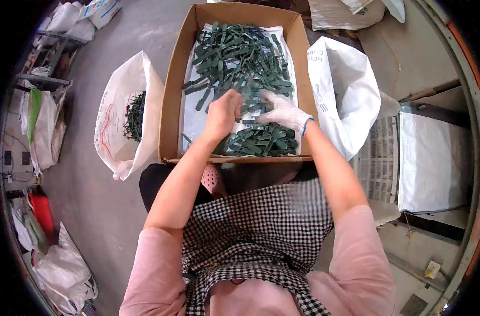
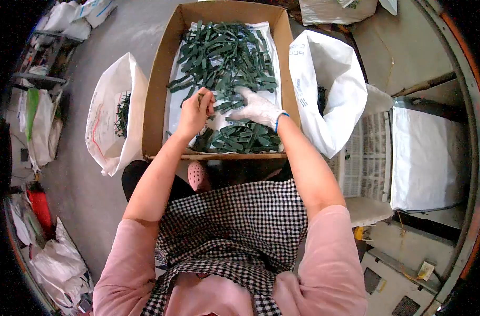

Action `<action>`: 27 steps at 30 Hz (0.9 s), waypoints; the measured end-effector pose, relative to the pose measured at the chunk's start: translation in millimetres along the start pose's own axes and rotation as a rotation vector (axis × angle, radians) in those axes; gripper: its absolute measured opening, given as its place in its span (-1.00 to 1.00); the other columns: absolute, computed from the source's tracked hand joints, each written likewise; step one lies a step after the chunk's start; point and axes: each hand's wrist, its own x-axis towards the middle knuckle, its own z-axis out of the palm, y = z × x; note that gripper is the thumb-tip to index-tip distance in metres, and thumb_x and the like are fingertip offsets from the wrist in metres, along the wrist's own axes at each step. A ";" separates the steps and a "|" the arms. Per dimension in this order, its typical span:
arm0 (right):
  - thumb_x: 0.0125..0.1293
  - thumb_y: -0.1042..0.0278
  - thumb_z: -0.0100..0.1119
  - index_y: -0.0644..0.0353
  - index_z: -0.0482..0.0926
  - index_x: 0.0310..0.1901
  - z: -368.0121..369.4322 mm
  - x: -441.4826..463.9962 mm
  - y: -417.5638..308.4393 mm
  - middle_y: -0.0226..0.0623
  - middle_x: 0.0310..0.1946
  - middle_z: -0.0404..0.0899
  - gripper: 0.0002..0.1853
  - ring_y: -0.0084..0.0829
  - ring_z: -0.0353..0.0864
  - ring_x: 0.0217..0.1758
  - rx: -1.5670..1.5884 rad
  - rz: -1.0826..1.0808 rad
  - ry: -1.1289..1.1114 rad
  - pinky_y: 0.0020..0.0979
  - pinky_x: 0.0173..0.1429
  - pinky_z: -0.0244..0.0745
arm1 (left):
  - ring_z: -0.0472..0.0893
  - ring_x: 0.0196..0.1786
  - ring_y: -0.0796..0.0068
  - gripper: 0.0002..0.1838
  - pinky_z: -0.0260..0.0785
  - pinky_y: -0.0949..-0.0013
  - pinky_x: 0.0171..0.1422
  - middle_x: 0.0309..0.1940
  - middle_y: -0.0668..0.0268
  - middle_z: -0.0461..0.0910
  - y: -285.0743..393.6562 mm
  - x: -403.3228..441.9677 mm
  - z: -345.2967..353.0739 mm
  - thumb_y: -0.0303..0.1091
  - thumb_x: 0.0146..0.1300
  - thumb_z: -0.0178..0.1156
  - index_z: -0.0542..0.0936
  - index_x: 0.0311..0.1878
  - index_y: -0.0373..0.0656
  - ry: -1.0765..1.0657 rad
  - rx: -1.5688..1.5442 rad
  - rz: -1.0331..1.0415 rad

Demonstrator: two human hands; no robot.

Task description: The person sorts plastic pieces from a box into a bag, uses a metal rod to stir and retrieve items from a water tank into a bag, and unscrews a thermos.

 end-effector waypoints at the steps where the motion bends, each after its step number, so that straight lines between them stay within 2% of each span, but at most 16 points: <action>1: -0.14 0.41 0.47 0.47 -0.05 0.35 3.1 3.3 -2.2 -0.07 0.04 0.46 0.07 -0.40 0.51 0.04 0.097 0.037 -0.144 -0.49 0.05 0.44 | 0.42 -0.61 0.53 -0.71 0.27 0.44 -0.45 -0.70 0.35 0.42 4.6 0.8 1.3 -0.25 0.44 -0.09 0.43 -0.36 -0.22 -0.030 -0.252 -0.124; 2: -0.14 0.41 0.47 0.47 -0.05 0.35 9.0 5.1 -0.5 -0.07 0.04 0.46 0.07 -0.40 0.51 0.04 0.094 0.036 -0.144 -0.49 0.05 0.44 | 0.39 -0.63 0.55 -0.67 0.24 0.46 -0.47 -0.71 0.38 0.41 9.4 1.6 2.5 -0.21 0.46 -0.11 0.43 -0.38 -0.21 -0.063 -0.503 -0.246; 4: -0.11 0.36 0.43 0.29 0.23 0.26 26.5 4.3 8.9 -0.09 0.09 0.45 -0.16 -0.17 0.49 0.13 -0.480 -0.227 0.067 -0.37 0.17 0.40 | 0.33 -0.65 0.58 -0.62 0.18 0.49 -0.51 -0.71 0.42 0.39 10.1 1.6 1.0 -0.14 0.47 -0.14 0.44 -0.41 -0.17 -0.074 -0.651 -0.302; 5: -0.03 0.41 0.34 0.18 0.37 0.13 32.9 4.5 10.9 -0.09 0.06 0.46 -0.38 -0.05 0.46 0.12 -0.545 -0.121 0.235 -0.29 0.16 0.41 | 0.32 -0.65 0.59 -0.61 0.16 0.50 -0.51 -0.70 0.42 0.39 7.8 2.2 -5.0 -0.12 0.47 -0.15 0.45 -0.41 -0.17 -0.178 -0.672 -0.413; 8: 0.06 0.47 0.24 0.16 0.45 0.00 21.5 17.8 29.0 -0.05 -0.05 0.51 -0.59 -0.01 0.47 0.09 -0.505 -0.320 0.107 -0.25 0.14 0.41 | 0.40 -0.64 0.44 -0.65 0.22 0.40 -0.50 -0.70 0.32 0.42 14.6 5.3 -24.6 -0.15 0.45 -0.09 0.46 -0.40 -0.15 -0.348 -0.509 -0.588; 9: 0.19 0.45 0.14 0.18 0.45 -0.10 30.3 12.3 36.7 -0.08 -0.25 0.55 -0.77 -0.13 0.61 -0.19 -0.447 -0.391 0.181 -0.24 -0.12 0.56 | 0.45 -0.60 0.32 -0.71 0.27 0.33 -0.46 -0.69 0.26 0.44 14.4 4.5 -26.9 -0.20 0.42 -0.05 0.46 -0.39 -0.14 -0.175 -0.009 -0.152; 10: 0.28 0.33 0.09 0.24 0.42 -0.16 33.4 4.4 1.9 -0.18 -0.41 0.52 -0.81 -0.33 0.61 -0.51 0.046 0.272 -0.099 -0.35 -0.46 0.59 | 0.51 -0.57 0.20 -0.76 0.32 0.25 -0.43 -0.67 0.20 0.45 23.3 1.9 -31.7 -0.25 0.39 -0.01 0.47 -0.38 -0.14 0.004 0.484 0.279; 11: 0.29 0.26 0.07 0.26 0.41 -0.16 41.9 6.0 16.1 -0.22 -0.41 0.50 -0.76 -0.41 0.58 -0.57 0.160 0.351 -0.201 -0.41 -0.56 0.55 | 0.56 -0.40 0.07 -0.93 0.38 0.16 -0.32 -0.58 0.12 0.50 30.4 -0.1 -41.8 -0.40 0.27 0.05 0.48 -0.33 -0.14 -0.024 0.632 0.355; 12: 0.31 0.20 0.06 0.28 0.41 -0.15 50.6 8.7 29.2 -0.25 -0.40 0.48 -0.71 -0.48 0.56 -0.63 0.274 0.425 -0.301 -0.48 -0.65 0.51 | 0.56 -0.40 0.07 -0.93 0.38 0.16 -0.32 -0.58 0.12 0.50 28.3 -1.1 -49.1 -0.40 0.27 0.05 0.48 -0.33 -0.14 -0.027 0.632 0.346; 14: 0.27 0.16 0.13 0.25 0.42 -0.03 65.1 3.3 1.6 -0.24 -0.36 0.52 -0.63 -0.41 0.57 -0.56 0.386 0.546 -0.482 -0.48 -0.57 0.54 | 0.57 -0.33 0.10 -0.94 0.41 0.16 -0.30 -0.51 0.14 0.52 15.5 3.2 -70.6 -0.49 0.17 0.06 0.48 -0.29 -0.15 -0.072 0.584 0.575; 16: 0.21 0.13 0.19 0.26 0.41 0.03 67.7 14.5 8.4 -0.15 -0.30 0.56 -0.54 -0.32 0.65 -0.42 0.196 0.580 -0.631 -0.32 -0.43 0.61 | 0.59 -0.17 0.12 -0.78 0.43 0.14 -0.16 -0.30 0.18 0.60 3.0 8.5 -102.7 -0.46 0.10 0.06 0.53 -0.16 -0.05 -0.006 0.666 0.294; 18: 0.12 0.10 0.27 0.30 0.37 0.07 55.7 52.0 27.7 -0.02 -0.22 0.59 -0.43 -0.17 0.66 -0.29 -0.776 0.157 -0.568 -0.19 -0.24 0.60 | 0.61 -0.21 0.02 -0.80 0.42 0.09 -0.13 -0.27 0.05 0.62 -16.8 8.5 -144.8 -0.39 0.25 0.03 0.53 -0.09 -0.15 0.148 0.747 -0.062; 20: 0.03 0.06 0.31 0.23 0.35 0.11 44.8 86.6 68.1 0.09 -0.14 0.57 -0.35 -0.05 0.63 -0.15 -1.041 0.072 0.021 -0.13 -0.07 0.53 | 0.60 -0.20 -0.07 -0.73 0.38 0.00 -0.12 -0.32 -0.03 0.61 -68.3 4.7 -196.1 -0.22 0.31 0.02 0.53 -0.06 -0.17 0.179 0.911 -0.353; 23: 0.12 0.18 0.18 0.13 0.48 0.04 32.6 119.3 78.4 0.06 -0.15 0.59 -0.57 0.02 0.58 -0.06 -0.810 0.194 0.087 -0.10 0.03 0.48 | 0.55 -0.08 -0.08 -0.56 0.37 0.03 -0.01 -0.18 -0.11 0.56 -116.8 -25.9 -237.3 -0.25 0.17 0.22 0.48 0.10 -0.19 0.080 1.014 -0.441; 26: 0.11 0.07 0.20 0.09 0.53 -0.05 42.8 153.3 122.4 0.00 -0.16 0.60 -0.60 0.02 0.57 -0.07 -0.728 0.178 0.073 -0.12 0.06 0.44 | 0.51 0.01 -0.06 -0.53 0.36 0.08 0.07 -0.06 -0.06 0.51 -68.6 -21.7 -213.5 -0.33 0.09 0.30 0.49 0.10 -0.18 0.089 1.002 -0.440; 27: 0.14 0.12 0.16 0.12 0.55 -0.11 45.4 155.2 120.0 0.00 -0.18 0.59 -0.67 0.03 0.56 -0.08 -0.753 0.125 0.093 -0.11 0.03 0.43 | 0.52 0.00 -0.04 -0.56 0.36 0.09 0.08 -0.06 -0.04 0.52 -59.7 -15.6 -199.8 -0.32 0.12 0.28 0.50 0.09 -0.20 0.102 0.922 -0.308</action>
